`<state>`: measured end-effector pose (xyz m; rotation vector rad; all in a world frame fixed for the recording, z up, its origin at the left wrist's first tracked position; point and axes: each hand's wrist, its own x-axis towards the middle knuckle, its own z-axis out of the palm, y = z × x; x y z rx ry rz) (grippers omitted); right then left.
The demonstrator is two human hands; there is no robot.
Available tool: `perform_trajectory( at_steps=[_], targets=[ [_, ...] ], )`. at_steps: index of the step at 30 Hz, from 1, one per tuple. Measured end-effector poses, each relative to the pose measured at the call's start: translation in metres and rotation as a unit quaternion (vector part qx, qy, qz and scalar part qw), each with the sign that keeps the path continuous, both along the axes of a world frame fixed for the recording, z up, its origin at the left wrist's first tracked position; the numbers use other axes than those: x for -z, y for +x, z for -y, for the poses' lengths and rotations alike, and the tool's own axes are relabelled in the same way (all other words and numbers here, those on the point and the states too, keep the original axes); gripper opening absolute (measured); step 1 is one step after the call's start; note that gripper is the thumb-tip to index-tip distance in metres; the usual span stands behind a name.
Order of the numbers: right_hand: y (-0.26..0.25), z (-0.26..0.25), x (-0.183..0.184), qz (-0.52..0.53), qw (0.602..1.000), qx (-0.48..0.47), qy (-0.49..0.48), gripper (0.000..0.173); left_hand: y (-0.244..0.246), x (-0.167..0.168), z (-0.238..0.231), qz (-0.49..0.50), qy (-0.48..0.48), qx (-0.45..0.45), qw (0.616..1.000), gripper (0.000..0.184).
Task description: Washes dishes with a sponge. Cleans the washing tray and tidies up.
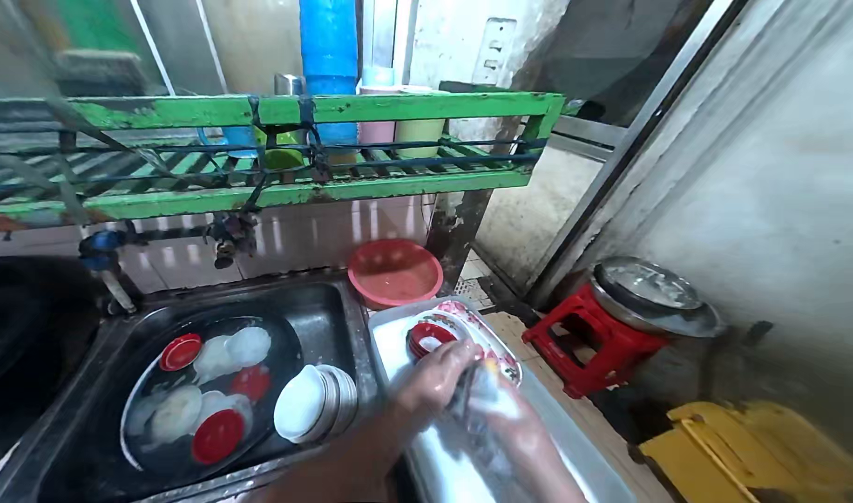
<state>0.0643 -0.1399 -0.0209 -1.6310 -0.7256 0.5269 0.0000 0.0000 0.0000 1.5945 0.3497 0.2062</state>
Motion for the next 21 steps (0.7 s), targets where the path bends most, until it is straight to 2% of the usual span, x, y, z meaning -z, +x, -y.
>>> perform_trajectory(
  at_steps=[1, 2, 3, 4, 5, 6, 7, 8, 9, 10, 12, 13, 14, 15, 16, 17, 18, 19, 21],
  targets=[
    [0.001, -0.006, -0.006, -0.108, 0.992, 0.061, 0.016, 0.055, 0.003, 0.005, 0.006, 0.058, 0.065, -0.021, 0.996, 0.043],
    [0.002, -0.009, -0.010, -0.149, 0.984, 0.094, 0.014, 0.055, 0.004, 0.008, 0.010, 0.080, 0.109, -0.035, 0.990, 0.043],
    [0.000, -0.008, -0.011, -0.124, 0.989, 0.084, -0.010, 0.054, 0.003, 0.008, 0.011, 0.064, 0.119, -0.034, 0.990, 0.043],
    [0.001, -0.003, -0.008, -0.040, 0.998, 0.032, -0.042, 0.053, 0.003, 0.006, 0.008, 0.021, 0.098, -0.016, 0.995, 0.043],
    [0.005, 0.003, -0.002, 0.104, 0.991, -0.047, -0.069, 0.049, 0.003, 0.004, 0.001, -0.031, 0.052, 0.015, 0.998, 0.045],
    [0.011, 0.006, 0.004, 0.270, 0.952, -0.127, -0.076, 0.037, 0.001, 0.006, -0.007, -0.088, -0.002, 0.048, 0.995, 0.049],
    [0.016, 0.006, 0.006, 0.412, 0.889, -0.188, -0.065, 0.027, -0.003, 0.009, -0.014, -0.143, -0.054, 0.070, 0.986, 0.053],
    [0.022, 0.003, 0.004, 0.517, 0.826, -0.220, -0.045, 0.024, -0.007, 0.009, -0.019, -0.184, -0.101, 0.076, 0.975, 0.055],
    [0.028, -0.001, 0.000, 0.580, 0.784, -0.221, -0.021, 0.026, -0.010, 0.008, -0.024, -0.206, -0.146, 0.072, 0.965, 0.056],
    [0.033, -0.005, -0.002, 0.622, 0.759, -0.194, -0.002, 0.026, -0.012, 0.006, -0.026, -0.209, -0.185, 0.067, 0.958, 0.057],
    [0.042, -0.012, 0.003, 0.659, 0.744, -0.109, 0.010, 0.026, -0.010, -0.002, -0.020, -0.179, -0.241, 0.039, 0.953, 0.056],
    [0.042, -0.016, 0.008, 0.652, 0.755, -0.067, 0.003, 0.028, -0.008, -0.008, -0.015, -0.151, -0.226, 0.001, 0.962, 0.052],
    [0.036, -0.020, 0.012, 0.615, 0.788, -0.032, -0.010, 0.033, -0.004, -0.013, -0.012, -0.113, -0.181, -0.041, 0.976, 0.047],
    [0.024, -0.025, 0.014, 0.543, 0.839, -0.006, -0.028, 0.038, -0.002, -0.015, -0.011, -0.068, -0.126, -0.075, 0.987, 0.041],
    [0.008, -0.030, 0.011, 0.429, 0.902, 0.015, -0.058, 0.043, -0.001, -0.013, -0.010, -0.025, -0.056, -0.099, 0.993, 0.038],
    [-0.007, -0.033, 0.002, 0.254, 0.963, 0.025, -0.085, 0.049, -0.004, -0.010, -0.010, 0.006, 0.026, -0.115, 0.993, 0.036],
    [-0.018, -0.037, -0.008, 0.071, 0.993, 0.041, -0.085, 0.052, -0.008, -0.004, -0.011, 0.031, 0.103, -0.128, 0.986, 0.036],
    [-0.024, -0.039, -0.018, -0.081, 0.993, 0.054, -0.070, 0.049, -0.014, 0.003, -0.013, 0.062, 0.153, -0.145, 0.976, 0.035],
    [-0.024, -0.037, -0.023, -0.265, 0.963, 0.041, -0.031, 0.041, -0.026, 0.021, -0.021, 0.128, 0.180, -0.199, 0.955, 0.035]
  ],
)
